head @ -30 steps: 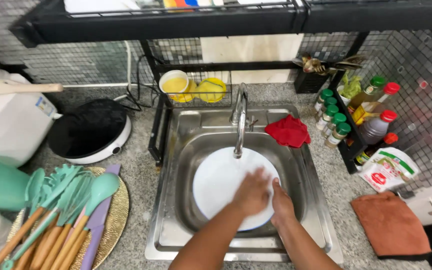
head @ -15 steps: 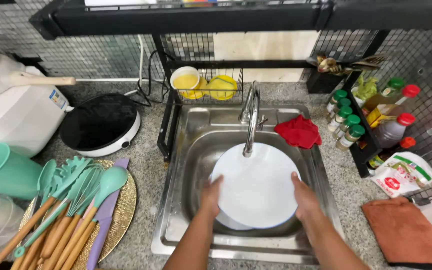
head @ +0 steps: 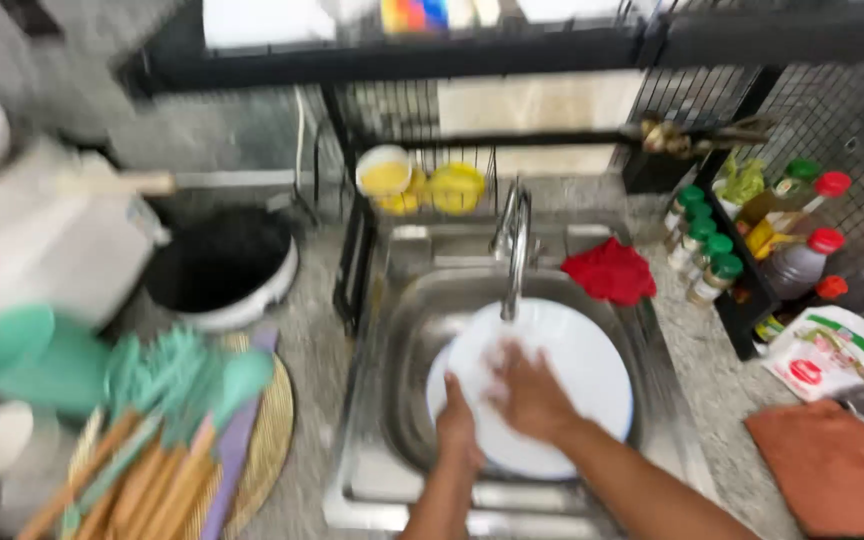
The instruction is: The person washes white plates and a teal cup under running water in a kitchen sink. They rinse each item by hand, place the plates into a dish rack above the sink, and then wash the cup.
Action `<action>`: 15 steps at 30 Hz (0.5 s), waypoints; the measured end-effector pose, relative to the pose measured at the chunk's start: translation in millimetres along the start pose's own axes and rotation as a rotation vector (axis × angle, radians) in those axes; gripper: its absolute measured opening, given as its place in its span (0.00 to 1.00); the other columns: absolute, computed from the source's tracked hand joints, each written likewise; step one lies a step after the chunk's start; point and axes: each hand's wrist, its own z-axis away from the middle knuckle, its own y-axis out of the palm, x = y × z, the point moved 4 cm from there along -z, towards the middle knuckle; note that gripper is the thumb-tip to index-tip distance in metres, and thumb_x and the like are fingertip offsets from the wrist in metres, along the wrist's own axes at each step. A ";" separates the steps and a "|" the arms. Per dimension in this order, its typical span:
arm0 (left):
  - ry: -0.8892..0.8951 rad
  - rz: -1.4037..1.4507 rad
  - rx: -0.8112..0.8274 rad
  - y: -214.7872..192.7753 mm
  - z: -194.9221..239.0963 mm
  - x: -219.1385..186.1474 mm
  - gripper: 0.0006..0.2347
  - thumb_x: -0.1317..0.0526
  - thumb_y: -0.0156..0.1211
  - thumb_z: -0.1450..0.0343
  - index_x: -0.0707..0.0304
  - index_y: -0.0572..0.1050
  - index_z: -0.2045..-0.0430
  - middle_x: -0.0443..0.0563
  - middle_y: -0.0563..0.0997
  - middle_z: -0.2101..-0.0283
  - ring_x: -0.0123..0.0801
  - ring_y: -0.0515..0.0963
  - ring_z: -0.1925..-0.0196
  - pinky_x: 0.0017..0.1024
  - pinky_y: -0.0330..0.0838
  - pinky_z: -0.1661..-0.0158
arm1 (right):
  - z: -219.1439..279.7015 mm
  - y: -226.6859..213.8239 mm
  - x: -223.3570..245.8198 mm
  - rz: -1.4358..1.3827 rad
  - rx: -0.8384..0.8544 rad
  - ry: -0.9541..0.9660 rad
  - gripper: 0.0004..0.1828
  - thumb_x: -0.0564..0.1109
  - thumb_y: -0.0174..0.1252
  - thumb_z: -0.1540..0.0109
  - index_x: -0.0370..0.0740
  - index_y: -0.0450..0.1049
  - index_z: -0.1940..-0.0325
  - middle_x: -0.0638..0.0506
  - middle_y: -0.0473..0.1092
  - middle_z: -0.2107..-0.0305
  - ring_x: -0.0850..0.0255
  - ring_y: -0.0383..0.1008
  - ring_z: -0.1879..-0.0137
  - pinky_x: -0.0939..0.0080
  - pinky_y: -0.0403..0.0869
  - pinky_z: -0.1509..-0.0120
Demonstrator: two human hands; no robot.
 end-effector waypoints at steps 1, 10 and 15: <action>0.017 -0.017 0.015 10.3 -2.9 -22.0 0.35 0.36 0.48 0.29 0.71 0.72 0.40 0.60 0.81 0.42 0.49 0.81 0.43 0.45 0.75 0.44 | -13.1 -8.5 5.8 -0.008 -0.025 0.008 0.39 0.65 0.49 0.34 0.47 0.54 0.22 0.40 0.41 0.24 0.46 0.37 0.19 0.33 0.42 0.22; -0.085 0.131 0.035 16.1 18.9 -35.9 0.37 0.33 0.46 0.30 0.69 0.71 0.39 0.59 0.81 0.42 0.50 0.81 0.42 0.45 0.75 0.43 | -36.6 -3.7 8.4 0.153 -0.088 0.131 0.40 0.63 0.50 0.33 0.42 0.55 0.22 0.31 0.50 0.30 0.42 0.49 0.24 0.39 0.49 0.22; -0.135 0.047 0.031 19.9 31.8 -48.4 0.37 0.33 0.44 0.29 0.68 0.71 0.38 0.62 0.80 0.40 0.50 0.80 0.42 0.45 0.75 0.43 | -35.3 -16.3 44.3 -0.125 -0.116 -0.260 0.37 0.58 0.54 0.39 0.42 0.61 0.28 0.39 0.51 0.28 0.46 0.47 0.22 0.44 0.50 0.24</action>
